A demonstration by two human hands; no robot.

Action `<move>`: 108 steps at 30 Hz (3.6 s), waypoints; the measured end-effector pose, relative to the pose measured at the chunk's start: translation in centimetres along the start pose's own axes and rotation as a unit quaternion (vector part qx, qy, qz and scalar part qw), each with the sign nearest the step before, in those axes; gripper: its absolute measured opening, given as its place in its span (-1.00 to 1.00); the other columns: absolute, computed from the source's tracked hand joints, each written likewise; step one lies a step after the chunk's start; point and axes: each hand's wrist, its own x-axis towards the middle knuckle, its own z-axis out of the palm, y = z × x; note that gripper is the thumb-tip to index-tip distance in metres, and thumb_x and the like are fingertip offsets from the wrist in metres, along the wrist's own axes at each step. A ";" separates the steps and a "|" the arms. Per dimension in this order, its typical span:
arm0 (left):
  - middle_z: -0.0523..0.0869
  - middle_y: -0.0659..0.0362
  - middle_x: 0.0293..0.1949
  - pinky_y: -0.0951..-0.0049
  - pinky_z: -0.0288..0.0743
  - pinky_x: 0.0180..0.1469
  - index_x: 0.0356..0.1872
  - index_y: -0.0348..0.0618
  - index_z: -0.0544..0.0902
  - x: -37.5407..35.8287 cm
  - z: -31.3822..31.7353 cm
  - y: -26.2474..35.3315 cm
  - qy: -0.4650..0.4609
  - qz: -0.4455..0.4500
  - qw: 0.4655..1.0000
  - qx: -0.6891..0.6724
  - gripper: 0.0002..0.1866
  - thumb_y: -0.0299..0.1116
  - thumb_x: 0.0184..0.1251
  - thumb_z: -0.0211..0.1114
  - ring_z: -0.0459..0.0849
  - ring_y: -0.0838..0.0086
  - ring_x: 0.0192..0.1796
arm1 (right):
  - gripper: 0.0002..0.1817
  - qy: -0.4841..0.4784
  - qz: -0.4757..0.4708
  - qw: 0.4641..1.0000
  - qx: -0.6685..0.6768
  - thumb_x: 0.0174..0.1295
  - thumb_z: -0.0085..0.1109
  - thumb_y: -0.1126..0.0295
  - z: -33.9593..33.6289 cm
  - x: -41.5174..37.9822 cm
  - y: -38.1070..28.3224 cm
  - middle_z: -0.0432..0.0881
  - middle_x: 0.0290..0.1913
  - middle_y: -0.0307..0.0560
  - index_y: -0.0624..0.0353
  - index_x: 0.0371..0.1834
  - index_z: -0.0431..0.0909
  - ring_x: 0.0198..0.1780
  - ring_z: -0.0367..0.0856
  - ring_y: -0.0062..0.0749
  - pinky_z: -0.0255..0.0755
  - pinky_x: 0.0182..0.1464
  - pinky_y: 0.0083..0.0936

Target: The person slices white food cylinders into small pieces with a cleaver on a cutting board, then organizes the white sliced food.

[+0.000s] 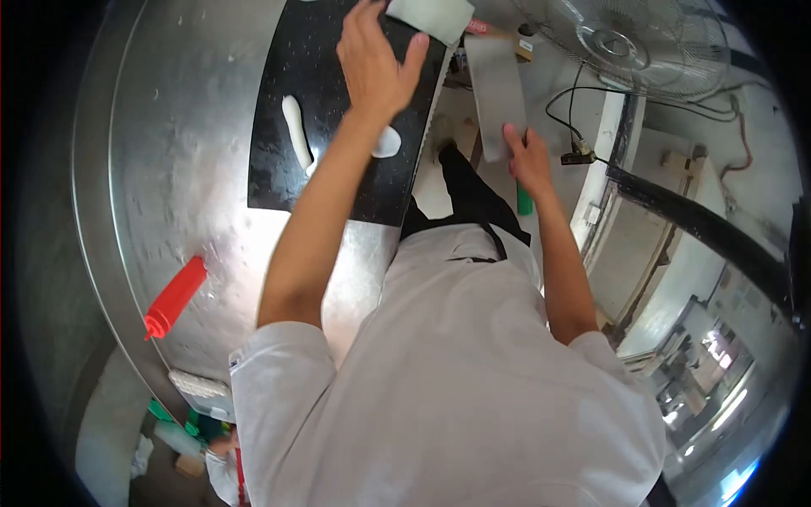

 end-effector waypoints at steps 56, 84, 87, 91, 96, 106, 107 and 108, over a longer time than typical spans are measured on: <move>0.10 0.22 0.71 -0.77 -0.15 0.40 0.65 0.41 0.25 -3.7 2.8 -3.3 -0.361 0.088 0.880 0.295 0.20 0.53 -0.11 0.44 -0.05 -0.09 0.72 | -0.02 -0.258 -0.288 0.903 -0.187 -0.01 0.53 -0.35 8.0 4.9 1.7 0.69 -0.27 0.45 0.40 0.03 0.38 -0.16 0.73 0.42 0.61 -0.06 0.07; 0.02 -0.06 0.71 -0.72 -0.19 0.44 0.70 0.21 0.16 -3.8 3.9 -2.6 -0.298 -0.016 0.894 0.334 0.30 0.60 -0.09 0.38 -0.10 -0.22 0.71 | -0.08 -0.382 -0.335 0.815 -0.277 -0.08 0.69 -0.06 5.4 10.7 -2.8 0.71 -0.10 0.31 0.38 0.14 0.38 0.03 0.74 0.28 0.65 0.03 -0.03; 0.06 -0.07 0.70 -0.68 -0.15 0.45 0.70 0.14 0.13 -2.9 4.6 -3.3 -0.217 -0.049 0.900 0.375 0.32 0.58 -0.08 0.40 -0.04 -0.16 0.71 | -0.09 -0.347 -0.430 0.783 -0.287 -0.10 0.70 -0.03 4.7 14.8 -5.0 0.71 -0.15 0.33 0.35 0.12 0.37 -0.01 0.75 0.31 0.64 -0.02 0.01; -0.02 -0.09 0.71 -0.67 -0.25 0.48 0.72 0.15 0.09 -1.6 3.5 -5.8 -0.256 -0.025 0.887 0.382 0.34 0.65 -0.07 0.33 -0.16 -0.19 0.72 | -0.13 -0.335 -0.430 0.803 -0.239 -0.09 0.72 0.09 5.2 13.2 -6.9 0.70 -0.14 0.35 0.40 0.12 0.39 -0.03 0.74 0.30 0.65 -0.02 -0.04; -0.07 -0.09 0.73 -0.79 -0.33 0.41 0.73 0.23 0.07 -4.4 3.3 -3.7 -0.321 0.010 0.868 0.379 0.34 0.66 -0.09 0.32 -0.24 -0.27 0.72 | -0.07 -0.376 -0.333 0.838 -0.213 -0.09 0.72 -0.02 6.2 9.7 -2.0 0.69 -0.13 0.37 0.38 0.15 0.38 -0.01 0.73 0.30 0.63 -0.01 -0.04; -0.06 -0.10 0.72 -0.74 -0.36 0.46 0.71 0.34 0.11 1.1 3.9 -7.6 -0.270 0.054 0.888 0.368 0.20 0.64 0.06 0.26 -0.23 -0.24 0.72 | -0.11 -0.288 -0.455 0.814 -0.220 -0.11 0.71 0.02 6.4 15.0 -6.5 0.70 -0.12 0.31 0.41 0.13 0.43 0.00 0.73 0.28 0.62 0.04 -0.03; -0.07 -0.10 0.72 -0.73 -0.35 0.47 0.71 0.34 0.10 1.2 3.6 -7.9 -0.287 0.058 0.886 0.359 0.21 0.63 0.06 0.26 -0.24 -0.25 0.72 | -0.09 -0.283 -0.428 0.835 -0.200 -0.11 0.71 0.03 7.0 14.3 -6.1 0.70 -0.10 0.34 0.45 0.13 0.42 0.02 0.73 0.26 0.62 0.06 -0.03; -0.07 -0.10 0.72 -0.72 -0.35 0.47 0.71 0.34 0.10 0.4 2.9 -8.1 -0.312 0.057 0.881 0.351 0.21 0.62 0.05 0.27 -0.25 -0.25 0.72 | -0.07 -0.276 -0.443 0.831 -0.193 -0.11 0.70 -0.01 7.9 13.3 -5.2 0.69 -0.08 0.37 0.47 0.13 0.42 0.04 0.72 0.28 0.63 0.08 -0.05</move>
